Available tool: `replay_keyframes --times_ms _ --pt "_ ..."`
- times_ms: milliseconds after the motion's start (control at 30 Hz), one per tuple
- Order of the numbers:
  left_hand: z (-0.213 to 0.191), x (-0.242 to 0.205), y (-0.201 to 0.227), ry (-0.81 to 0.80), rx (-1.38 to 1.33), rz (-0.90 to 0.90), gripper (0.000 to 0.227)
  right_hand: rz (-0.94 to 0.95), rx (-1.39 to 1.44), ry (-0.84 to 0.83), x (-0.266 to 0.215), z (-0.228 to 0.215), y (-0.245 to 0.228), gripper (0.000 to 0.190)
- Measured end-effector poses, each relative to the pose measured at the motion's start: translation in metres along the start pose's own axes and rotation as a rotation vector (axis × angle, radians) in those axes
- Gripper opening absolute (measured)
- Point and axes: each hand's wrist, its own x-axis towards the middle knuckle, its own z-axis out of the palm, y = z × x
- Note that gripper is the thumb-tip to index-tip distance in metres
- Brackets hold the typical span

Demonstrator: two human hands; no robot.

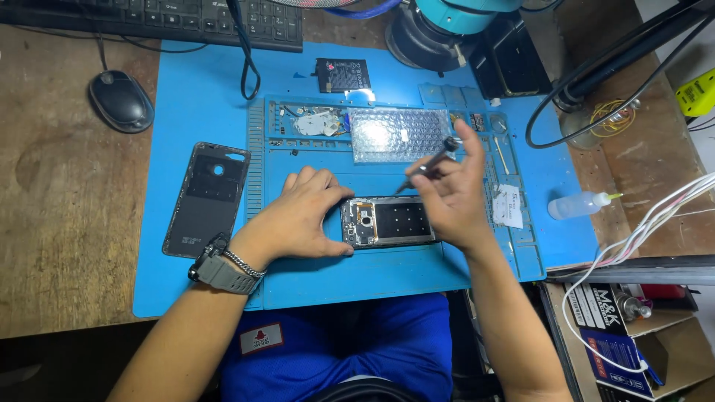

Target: The person cleans the back of a black smartphone with a wipe, then removes the back cover to expose the internal components. They use a screwdriver to unscrew and remove a metal bracket from the phone's interior.

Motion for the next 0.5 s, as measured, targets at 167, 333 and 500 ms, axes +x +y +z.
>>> replay_keyframes --times_ms 167,333,500 --pt "-0.001 0.001 0.0 -0.007 -0.015 -0.003 0.089 -0.057 0.103 0.035 0.0 0.022 0.033 0.071" --pt "0.0 0.002 -0.002 -0.007 -0.01 -0.007 0.089 -0.033 0.097 0.045 -0.001 0.02 0.034 0.071" --pt "-0.002 0.002 0.001 -0.014 -0.001 -0.011 0.09 -0.024 0.12 0.059 -0.002 0.022 0.035 0.071"
